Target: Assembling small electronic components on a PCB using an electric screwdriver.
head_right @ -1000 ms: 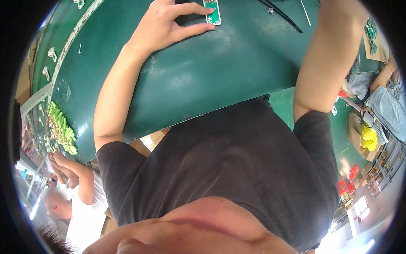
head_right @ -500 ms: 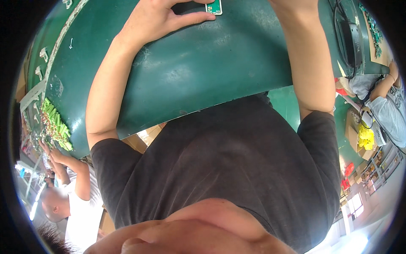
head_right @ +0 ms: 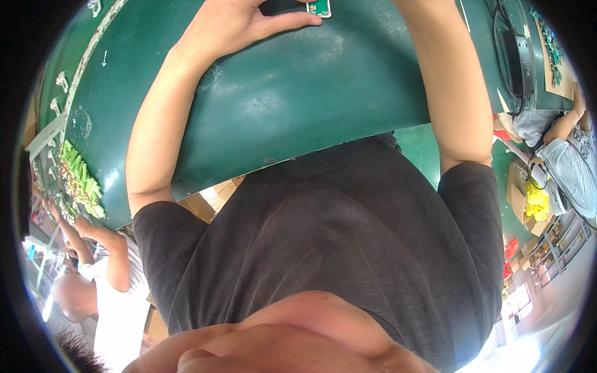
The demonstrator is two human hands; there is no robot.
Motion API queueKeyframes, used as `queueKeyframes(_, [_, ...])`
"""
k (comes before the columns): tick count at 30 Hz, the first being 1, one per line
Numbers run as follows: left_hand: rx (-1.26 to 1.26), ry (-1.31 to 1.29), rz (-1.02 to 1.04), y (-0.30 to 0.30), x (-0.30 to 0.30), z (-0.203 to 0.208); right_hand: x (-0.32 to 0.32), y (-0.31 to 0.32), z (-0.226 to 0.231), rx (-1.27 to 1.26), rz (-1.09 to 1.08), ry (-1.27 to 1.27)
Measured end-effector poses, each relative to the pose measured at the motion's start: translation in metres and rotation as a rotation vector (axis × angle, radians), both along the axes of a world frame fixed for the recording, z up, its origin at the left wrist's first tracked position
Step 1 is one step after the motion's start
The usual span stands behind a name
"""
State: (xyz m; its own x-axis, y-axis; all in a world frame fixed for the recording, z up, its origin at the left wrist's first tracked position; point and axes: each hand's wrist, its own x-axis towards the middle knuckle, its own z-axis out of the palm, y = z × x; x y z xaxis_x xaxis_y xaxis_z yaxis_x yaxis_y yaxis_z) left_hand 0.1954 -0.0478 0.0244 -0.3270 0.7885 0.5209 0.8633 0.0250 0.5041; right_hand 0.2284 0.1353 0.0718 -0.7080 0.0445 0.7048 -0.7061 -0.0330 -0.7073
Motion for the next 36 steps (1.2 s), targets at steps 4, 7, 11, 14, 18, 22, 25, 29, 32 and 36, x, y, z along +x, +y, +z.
queueKeyframes(4, [-0.003, 0.032, -0.005, -0.001, 0.002, 0.003, 0.001, 0.001, 0.000, -0.016, -0.008, -0.002])
queueKeyframes(7, [-0.079, 0.031, 0.016, 0.001, 0.003, 0.011, 0.001, 0.006, 0.002, -0.028, -0.027, -0.007])
queueKeyframes(11, [-0.042, 0.033, 0.011, 0.009, 0.006, 0.011, 0.010, 0.014, 0.004, -0.096, -0.087, -0.023])
queueKeyframes(14, [-0.103, 0.091, 0.172, 0.010, 0.015, 0.028, 0.006, 0.020, -0.007, -0.207, -0.039, -0.051])
queueKeyframes(18, [-0.127, 0.130, 0.448, 0.014, 0.009, 0.036, 0.012, 0.021, 0.002, -0.323, -0.131, 0.014])
queueKeyframes(22, [-0.187, 0.210, 0.620, -0.009, -0.072, 0.050, 0.000, 0.009, -0.009, -0.119, -0.245, -0.001])
queueKeyframes(25, [-0.263, 0.363, 0.708, -0.048, -0.171, 0.027, 0.006, 0.010, -0.011, 0.039, -0.344, 0.044])
queueKeyframes(29, [-0.634, -0.040, 1.008, -0.087, -0.255, 0.008, 0.012, 0.000, -0.026, 0.109, -0.220, -0.088])
queueKeyframes(32, [-0.445, 0.652, 0.936, -0.020, -0.242, -0.022, -0.005, 0.014, -0.059, 0.094, -0.251, 0.097])
queueKeyframes(36, [-0.299, 0.527, 0.714, 0.028, -0.236, -0.019, -0.008, 0.003, -0.046, 0.091, -0.283, 0.174])
